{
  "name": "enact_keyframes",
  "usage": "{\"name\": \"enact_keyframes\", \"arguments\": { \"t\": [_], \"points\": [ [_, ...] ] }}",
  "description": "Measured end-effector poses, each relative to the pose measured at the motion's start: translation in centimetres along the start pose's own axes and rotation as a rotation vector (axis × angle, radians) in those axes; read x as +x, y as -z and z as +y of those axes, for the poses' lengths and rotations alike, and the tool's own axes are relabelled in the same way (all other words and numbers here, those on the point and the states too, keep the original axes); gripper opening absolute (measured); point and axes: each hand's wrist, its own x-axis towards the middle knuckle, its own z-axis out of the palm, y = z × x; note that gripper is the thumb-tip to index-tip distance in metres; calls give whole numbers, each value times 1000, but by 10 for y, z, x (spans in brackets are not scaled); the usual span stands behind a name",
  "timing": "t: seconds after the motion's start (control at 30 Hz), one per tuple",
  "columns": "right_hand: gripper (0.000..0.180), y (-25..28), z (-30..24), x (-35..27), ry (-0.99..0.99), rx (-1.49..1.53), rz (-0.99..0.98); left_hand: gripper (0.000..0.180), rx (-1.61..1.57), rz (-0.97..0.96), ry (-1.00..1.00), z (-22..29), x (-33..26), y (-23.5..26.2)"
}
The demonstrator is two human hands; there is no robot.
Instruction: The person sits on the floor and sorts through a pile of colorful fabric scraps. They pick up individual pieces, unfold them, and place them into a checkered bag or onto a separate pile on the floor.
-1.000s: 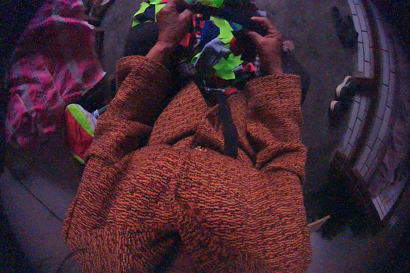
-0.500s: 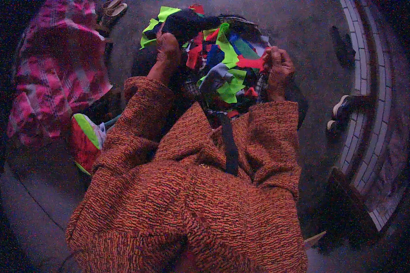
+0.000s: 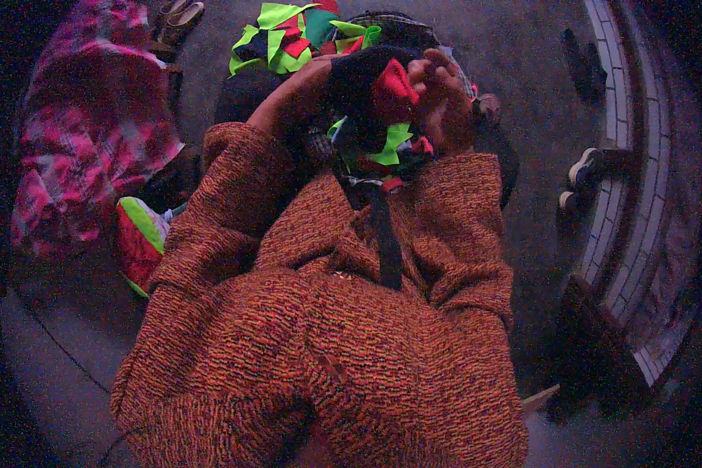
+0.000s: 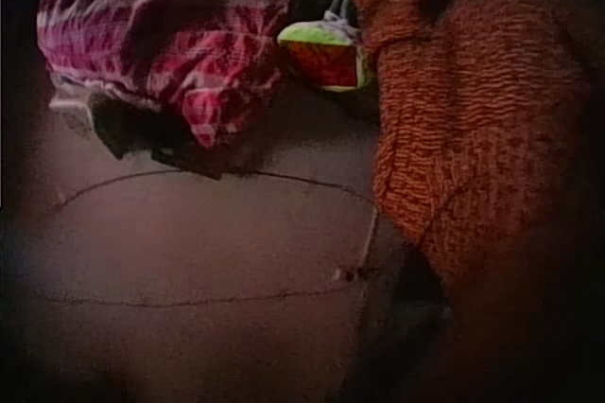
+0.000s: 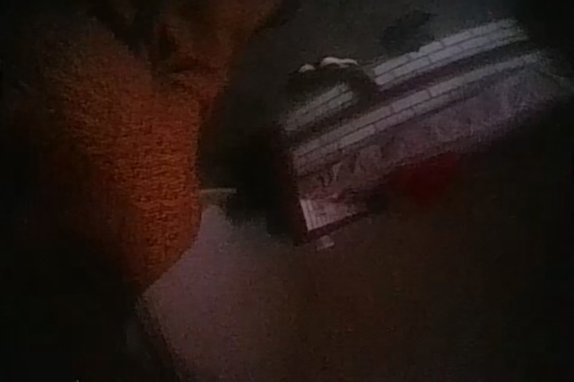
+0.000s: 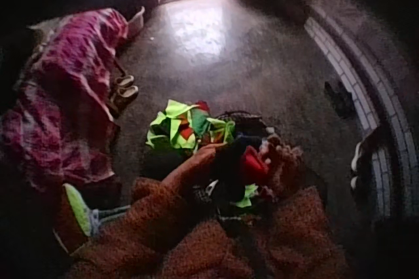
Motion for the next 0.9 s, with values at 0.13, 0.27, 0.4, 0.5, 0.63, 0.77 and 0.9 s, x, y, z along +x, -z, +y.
{"name": "enact_keyframes", "arguments": {
  "t": [0.13, 0.27, 0.4, 0.5, 0.63, 0.77, 0.9],
  "points": [
    [29, 12, 3, 4, 92, -149, 128, 28, -245, 0, 168, -3, 3, -3],
    [37, 13, 2, 5, 133, -177, 114, 30, -463, -132, 195, -10, 7, 9],
    [44, 18, 5, 7, 133, -277, 151, 33, -465, -131, 139, -13, 10, 16],
    [46, 19, 7, 6, 105, -331, 165, 34, -449, -49, 141, -5, 9, -6],
    [47, 9, 14, 7, 39, -371, 76, 34, 13, -3, 8, 1, 2, -16],
    [43, 3, 17, 10, -11, -420, 12, 37, 26, 85, 22, -3, 1, -3],
    [40, -5, 14, 10, -51, -379, 13, 38, -48, 149, -50, -6, 2, 6]
  ]
}}
